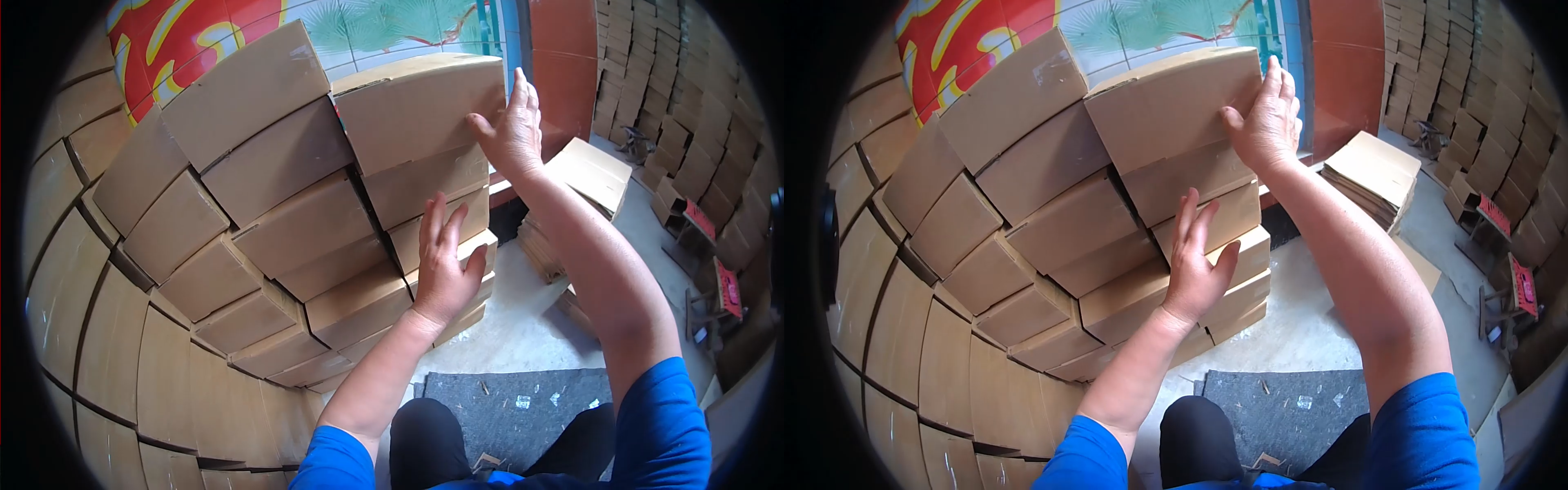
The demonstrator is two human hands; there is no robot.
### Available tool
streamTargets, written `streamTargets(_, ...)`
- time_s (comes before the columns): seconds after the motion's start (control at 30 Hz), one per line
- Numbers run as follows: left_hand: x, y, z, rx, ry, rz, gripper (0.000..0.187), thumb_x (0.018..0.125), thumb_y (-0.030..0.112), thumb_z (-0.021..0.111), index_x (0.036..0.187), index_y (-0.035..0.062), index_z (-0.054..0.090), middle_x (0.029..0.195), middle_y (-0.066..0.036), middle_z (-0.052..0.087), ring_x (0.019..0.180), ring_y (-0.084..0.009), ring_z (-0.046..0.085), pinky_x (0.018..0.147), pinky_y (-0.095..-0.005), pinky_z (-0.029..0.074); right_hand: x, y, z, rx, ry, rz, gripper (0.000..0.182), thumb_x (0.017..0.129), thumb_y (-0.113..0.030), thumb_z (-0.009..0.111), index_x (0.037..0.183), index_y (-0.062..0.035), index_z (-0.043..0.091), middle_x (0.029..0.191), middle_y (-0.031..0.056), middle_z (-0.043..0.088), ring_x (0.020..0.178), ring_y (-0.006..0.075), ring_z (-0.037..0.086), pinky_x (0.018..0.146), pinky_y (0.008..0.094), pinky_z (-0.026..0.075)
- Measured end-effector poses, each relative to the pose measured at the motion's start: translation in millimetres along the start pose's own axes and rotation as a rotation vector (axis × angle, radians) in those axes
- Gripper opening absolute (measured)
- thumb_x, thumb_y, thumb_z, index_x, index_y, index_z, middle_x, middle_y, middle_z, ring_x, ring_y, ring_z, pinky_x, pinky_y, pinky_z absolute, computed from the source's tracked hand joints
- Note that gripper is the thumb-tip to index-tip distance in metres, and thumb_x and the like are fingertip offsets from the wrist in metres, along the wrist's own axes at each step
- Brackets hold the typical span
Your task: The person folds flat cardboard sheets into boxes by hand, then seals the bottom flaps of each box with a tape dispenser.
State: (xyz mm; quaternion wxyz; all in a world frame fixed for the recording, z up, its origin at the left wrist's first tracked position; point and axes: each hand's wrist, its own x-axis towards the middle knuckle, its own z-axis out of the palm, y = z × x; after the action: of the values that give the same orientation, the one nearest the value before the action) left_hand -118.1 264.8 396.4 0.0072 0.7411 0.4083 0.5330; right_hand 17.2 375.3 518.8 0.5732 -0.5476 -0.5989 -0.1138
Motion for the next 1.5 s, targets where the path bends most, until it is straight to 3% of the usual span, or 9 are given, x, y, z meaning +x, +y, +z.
streamTargets(0.17, -40.9, -22.8, -13.1, -0.008, 0.025, -0.097, 0.046, 0.087, 0.011, 0.070, 0.130, 0.0027, 0.056, 0.152, -0.019, 0.039, 0.142, -0.0369, 0.035, 0.115, -0.0439, 0.033, 6.1, -8.0, 14.0, -0.058, -0.091, 0.007, 0.074, 0.087, -0.031, 0.071, 0.151, -0.0269, 0.034, 0.152, 0.0166, 0.033, 0.133, 0.0373, 0.040, 0.108, 0.0464, 0.039)
streamTargets(0.3, -78.9, -23.3, -3.1, -0.048, -0.045, -0.141, 0.040, 0.086, 0.010, 0.066, 0.125, 0.0032, 0.058, 0.149, -0.021, 0.042, 0.140, -0.0371, 0.038, 0.115, -0.0443, 0.032, 16.7, -16.7, 39.1, -0.097, -0.257, 0.010, 0.077, 0.086, -0.037, 0.071, 0.152, -0.0193, 0.036, 0.144, 0.0212, 0.044, 0.129, 0.0395, 0.047, 0.108, 0.0423, 0.043)
streamTargets(0.37, -94.7, -20.0, 5.7, -0.063, -0.093, -0.145, 0.041, 0.084, 0.006, 0.065, 0.124, 0.0036, 0.059, 0.148, -0.023, 0.041, 0.140, -0.0377, 0.038, 0.116, -0.0439, 0.031, 25.9, -21.5, 46.5, -0.087, -0.680, 0.088, 0.062, 0.085, -0.048, 0.067, 0.138, -0.0173, 0.057, 0.138, 0.0142, 0.054, 0.127, 0.0388, 0.049, 0.107, 0.0420, 0.043)
streamTargets(0.63, -183.7, -15.4, 78.5, -0.230, -0.234, -0.340, 0.040, 0.083, 0.002, 0.065, 0.123, -0.0030, 0.059, 0.141, -0.025, 0.048, 0.135, -0.0413, 0.042, 0.112, -0.0482, 0.033, -146.3, -5.8, 16.3, 0.363, -0.362, -0.244, 0.044, 0.076, -0.021, 0.072, 0.118, -0.0094, 0.064, 0.133, 0.0154, 0.050, 0.129, 0.0361, 0.042, 0.103, 0.0480, 0.039)
streamTargets(0.77, -266.8, -44.3, 107.2, 0.010, -0.628, -0.513, 0.039, 0.081, 0.011, 0.068, 0.118, -0.0014, 0.062, 0.133, -0.025, 0.055, 0.125, -0.0403, 0.052, 0.108, -0.0450, 0.040, -250.3, 90.5, -38.1, 0.221, -0.828, -0.162, 0.042, 0.081, -0.023, 0.071, 0.121, -0.0114, 0.065, 0.136, 0.0122, 0.051, 0.127, 0.0323, 0.046, 0.103, 0.0457, 0.041)
streamTargets(0.83, -246.2, -16.0, 107.5, -0.337, -0.692, -0.856, 0.037, 0.086, 0.015, 0.068, 0.119, 0.0000, 0.063, 0.136, -0.021, 0.056, 0.125, -0.0346, 0.055, 0.107, -0.0396, 0.042, -299.2, 163.8, -65.1, 0.018, -1.232, 0.105, 0.048, 0.085, -0.033, 0.068, 0.127, -0.0107, 0.064, 0.132, 0.0150, 0.058, 0.123, 0.0340, 0.052, 0.104, 0.0444, 0.043)
streamTargets(0.93, -232.8, 17.7, 104.3, -0.284, -0.691, -0.525, 0.035, 0.086, 0.012, 0.068, 0.119, 0.0004, 0.064, 0.140, -0.020, 0.054, 0.128, -0.0325, 0.054, 0.107, -0.0388, 0.041, -373.4, 289.2, -116.2, -0.357, -1.760, 0.351, 0.047, 0.082, -0.039, 0.066, 0.112, -0.0037, 0.071, 0.114, 0.0200, 0.069, 0.108, 0.0365, 0.065, 0.095, 0.0438, 0.050)
streamTargets(1.2, -244.7, 59.1, 104.1, -0.386, -0.875, -0.477, 0.033, 0.086, 0.007, 0.067, 0.119, -0.0001, 0.065, 0.139, -0.019, 0.055, 0.128, -0.0309, 0.054, 0.108, -0.0394, 0.041, -476.0, 423.9, -297.1, -0.615, -1.606, 0.946, 0.042, 0.082, -0.038, 0.067, 0.107, -0.0048, 0.073, 0.108, 0.0193, 0.070, 0.104, 0.0348, 0.067, 0.089, 0.0427, 0.053)
streamTargets(1.5, -240.3, 98.6, 113.8, -0.427, -0.877, -0.471, 0.033, 0.087, 0.008, 0.067, 0.119, 0.0003, 0.065, 0.139, -0.019, 0.055, 0.128, -0.0293, 0.055, 0.106, -0.0373, 0.043, -501.5, 400.9, -343.9, -0.398, -1.316, 1.018, 0.053, 0.084, -0.042, 0.069, 0.122, -0.0059, 0.068, 0.122, 0.0201, 0.066, 0.116, 0.0353, 0.062, 0.100, 0.0410, 0.048)
